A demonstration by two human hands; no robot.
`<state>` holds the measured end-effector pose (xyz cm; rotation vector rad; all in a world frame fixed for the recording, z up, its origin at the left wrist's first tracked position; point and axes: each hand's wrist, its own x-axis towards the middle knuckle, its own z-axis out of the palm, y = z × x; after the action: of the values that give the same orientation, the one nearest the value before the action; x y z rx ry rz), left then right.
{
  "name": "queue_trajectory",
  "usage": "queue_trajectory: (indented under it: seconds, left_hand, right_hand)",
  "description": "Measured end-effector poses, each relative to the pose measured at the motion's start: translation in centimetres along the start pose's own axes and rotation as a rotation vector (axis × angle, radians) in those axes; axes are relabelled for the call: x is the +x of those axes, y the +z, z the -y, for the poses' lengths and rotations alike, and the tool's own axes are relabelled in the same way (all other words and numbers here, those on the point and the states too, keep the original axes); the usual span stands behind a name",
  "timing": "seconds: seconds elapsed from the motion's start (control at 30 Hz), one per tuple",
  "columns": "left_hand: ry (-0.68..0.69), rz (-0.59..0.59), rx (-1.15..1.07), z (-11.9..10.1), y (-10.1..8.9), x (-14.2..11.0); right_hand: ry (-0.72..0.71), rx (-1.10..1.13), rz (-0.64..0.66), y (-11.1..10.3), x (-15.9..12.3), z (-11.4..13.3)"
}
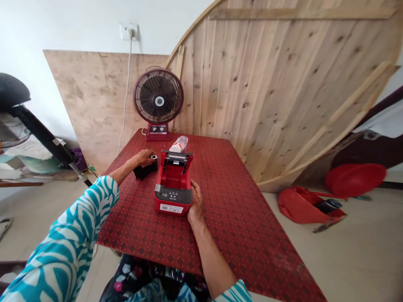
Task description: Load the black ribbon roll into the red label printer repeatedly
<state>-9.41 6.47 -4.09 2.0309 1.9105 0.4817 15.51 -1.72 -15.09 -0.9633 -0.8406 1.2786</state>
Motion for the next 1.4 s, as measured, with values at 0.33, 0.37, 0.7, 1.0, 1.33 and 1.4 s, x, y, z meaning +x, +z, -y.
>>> queue_trajectory:
  seconds: [0.33, 0.37, 0.7, 1.0, 1.33, 1.4]
  left_hand:
    - [0.052, 0.023, -1.115, -0.8, -3.9, -9.5]
    - [0.062, 0.036, -1.144, -1.2, -3.5, -10.0]
    - [0.331, 0.074, -0.321, -8.5, -0.3, -7.8]
    - [0.299, 0.211, 0.466, -12.0, 1.9, -5.9]
    - [0.310, 0.338, 0.239, -11.0, 3.6, -2.9]
    - [0.360, 0.355, 0.105, -10.3, 3.3, -3.0]
  right_hand:
    - [-0.004, 0.084, 0.022, 0.5, 0.3, -0.3]
    - [-0.006, 0.087, 0.021, 0.6, 0.3, -0.3]
    - [-0.118, -0.009, 0.037, 0.6, 0.4, -0.2]
    - [-0.154, -0.016, 0.039, 0.9, 0.5, -0.5]
    - [-0.139, -0.004, 0.035, 0.9, 0.5, -0.4]
    - [-0.129, 0.000, 0.035, 0.9, 0.4, -0.2]
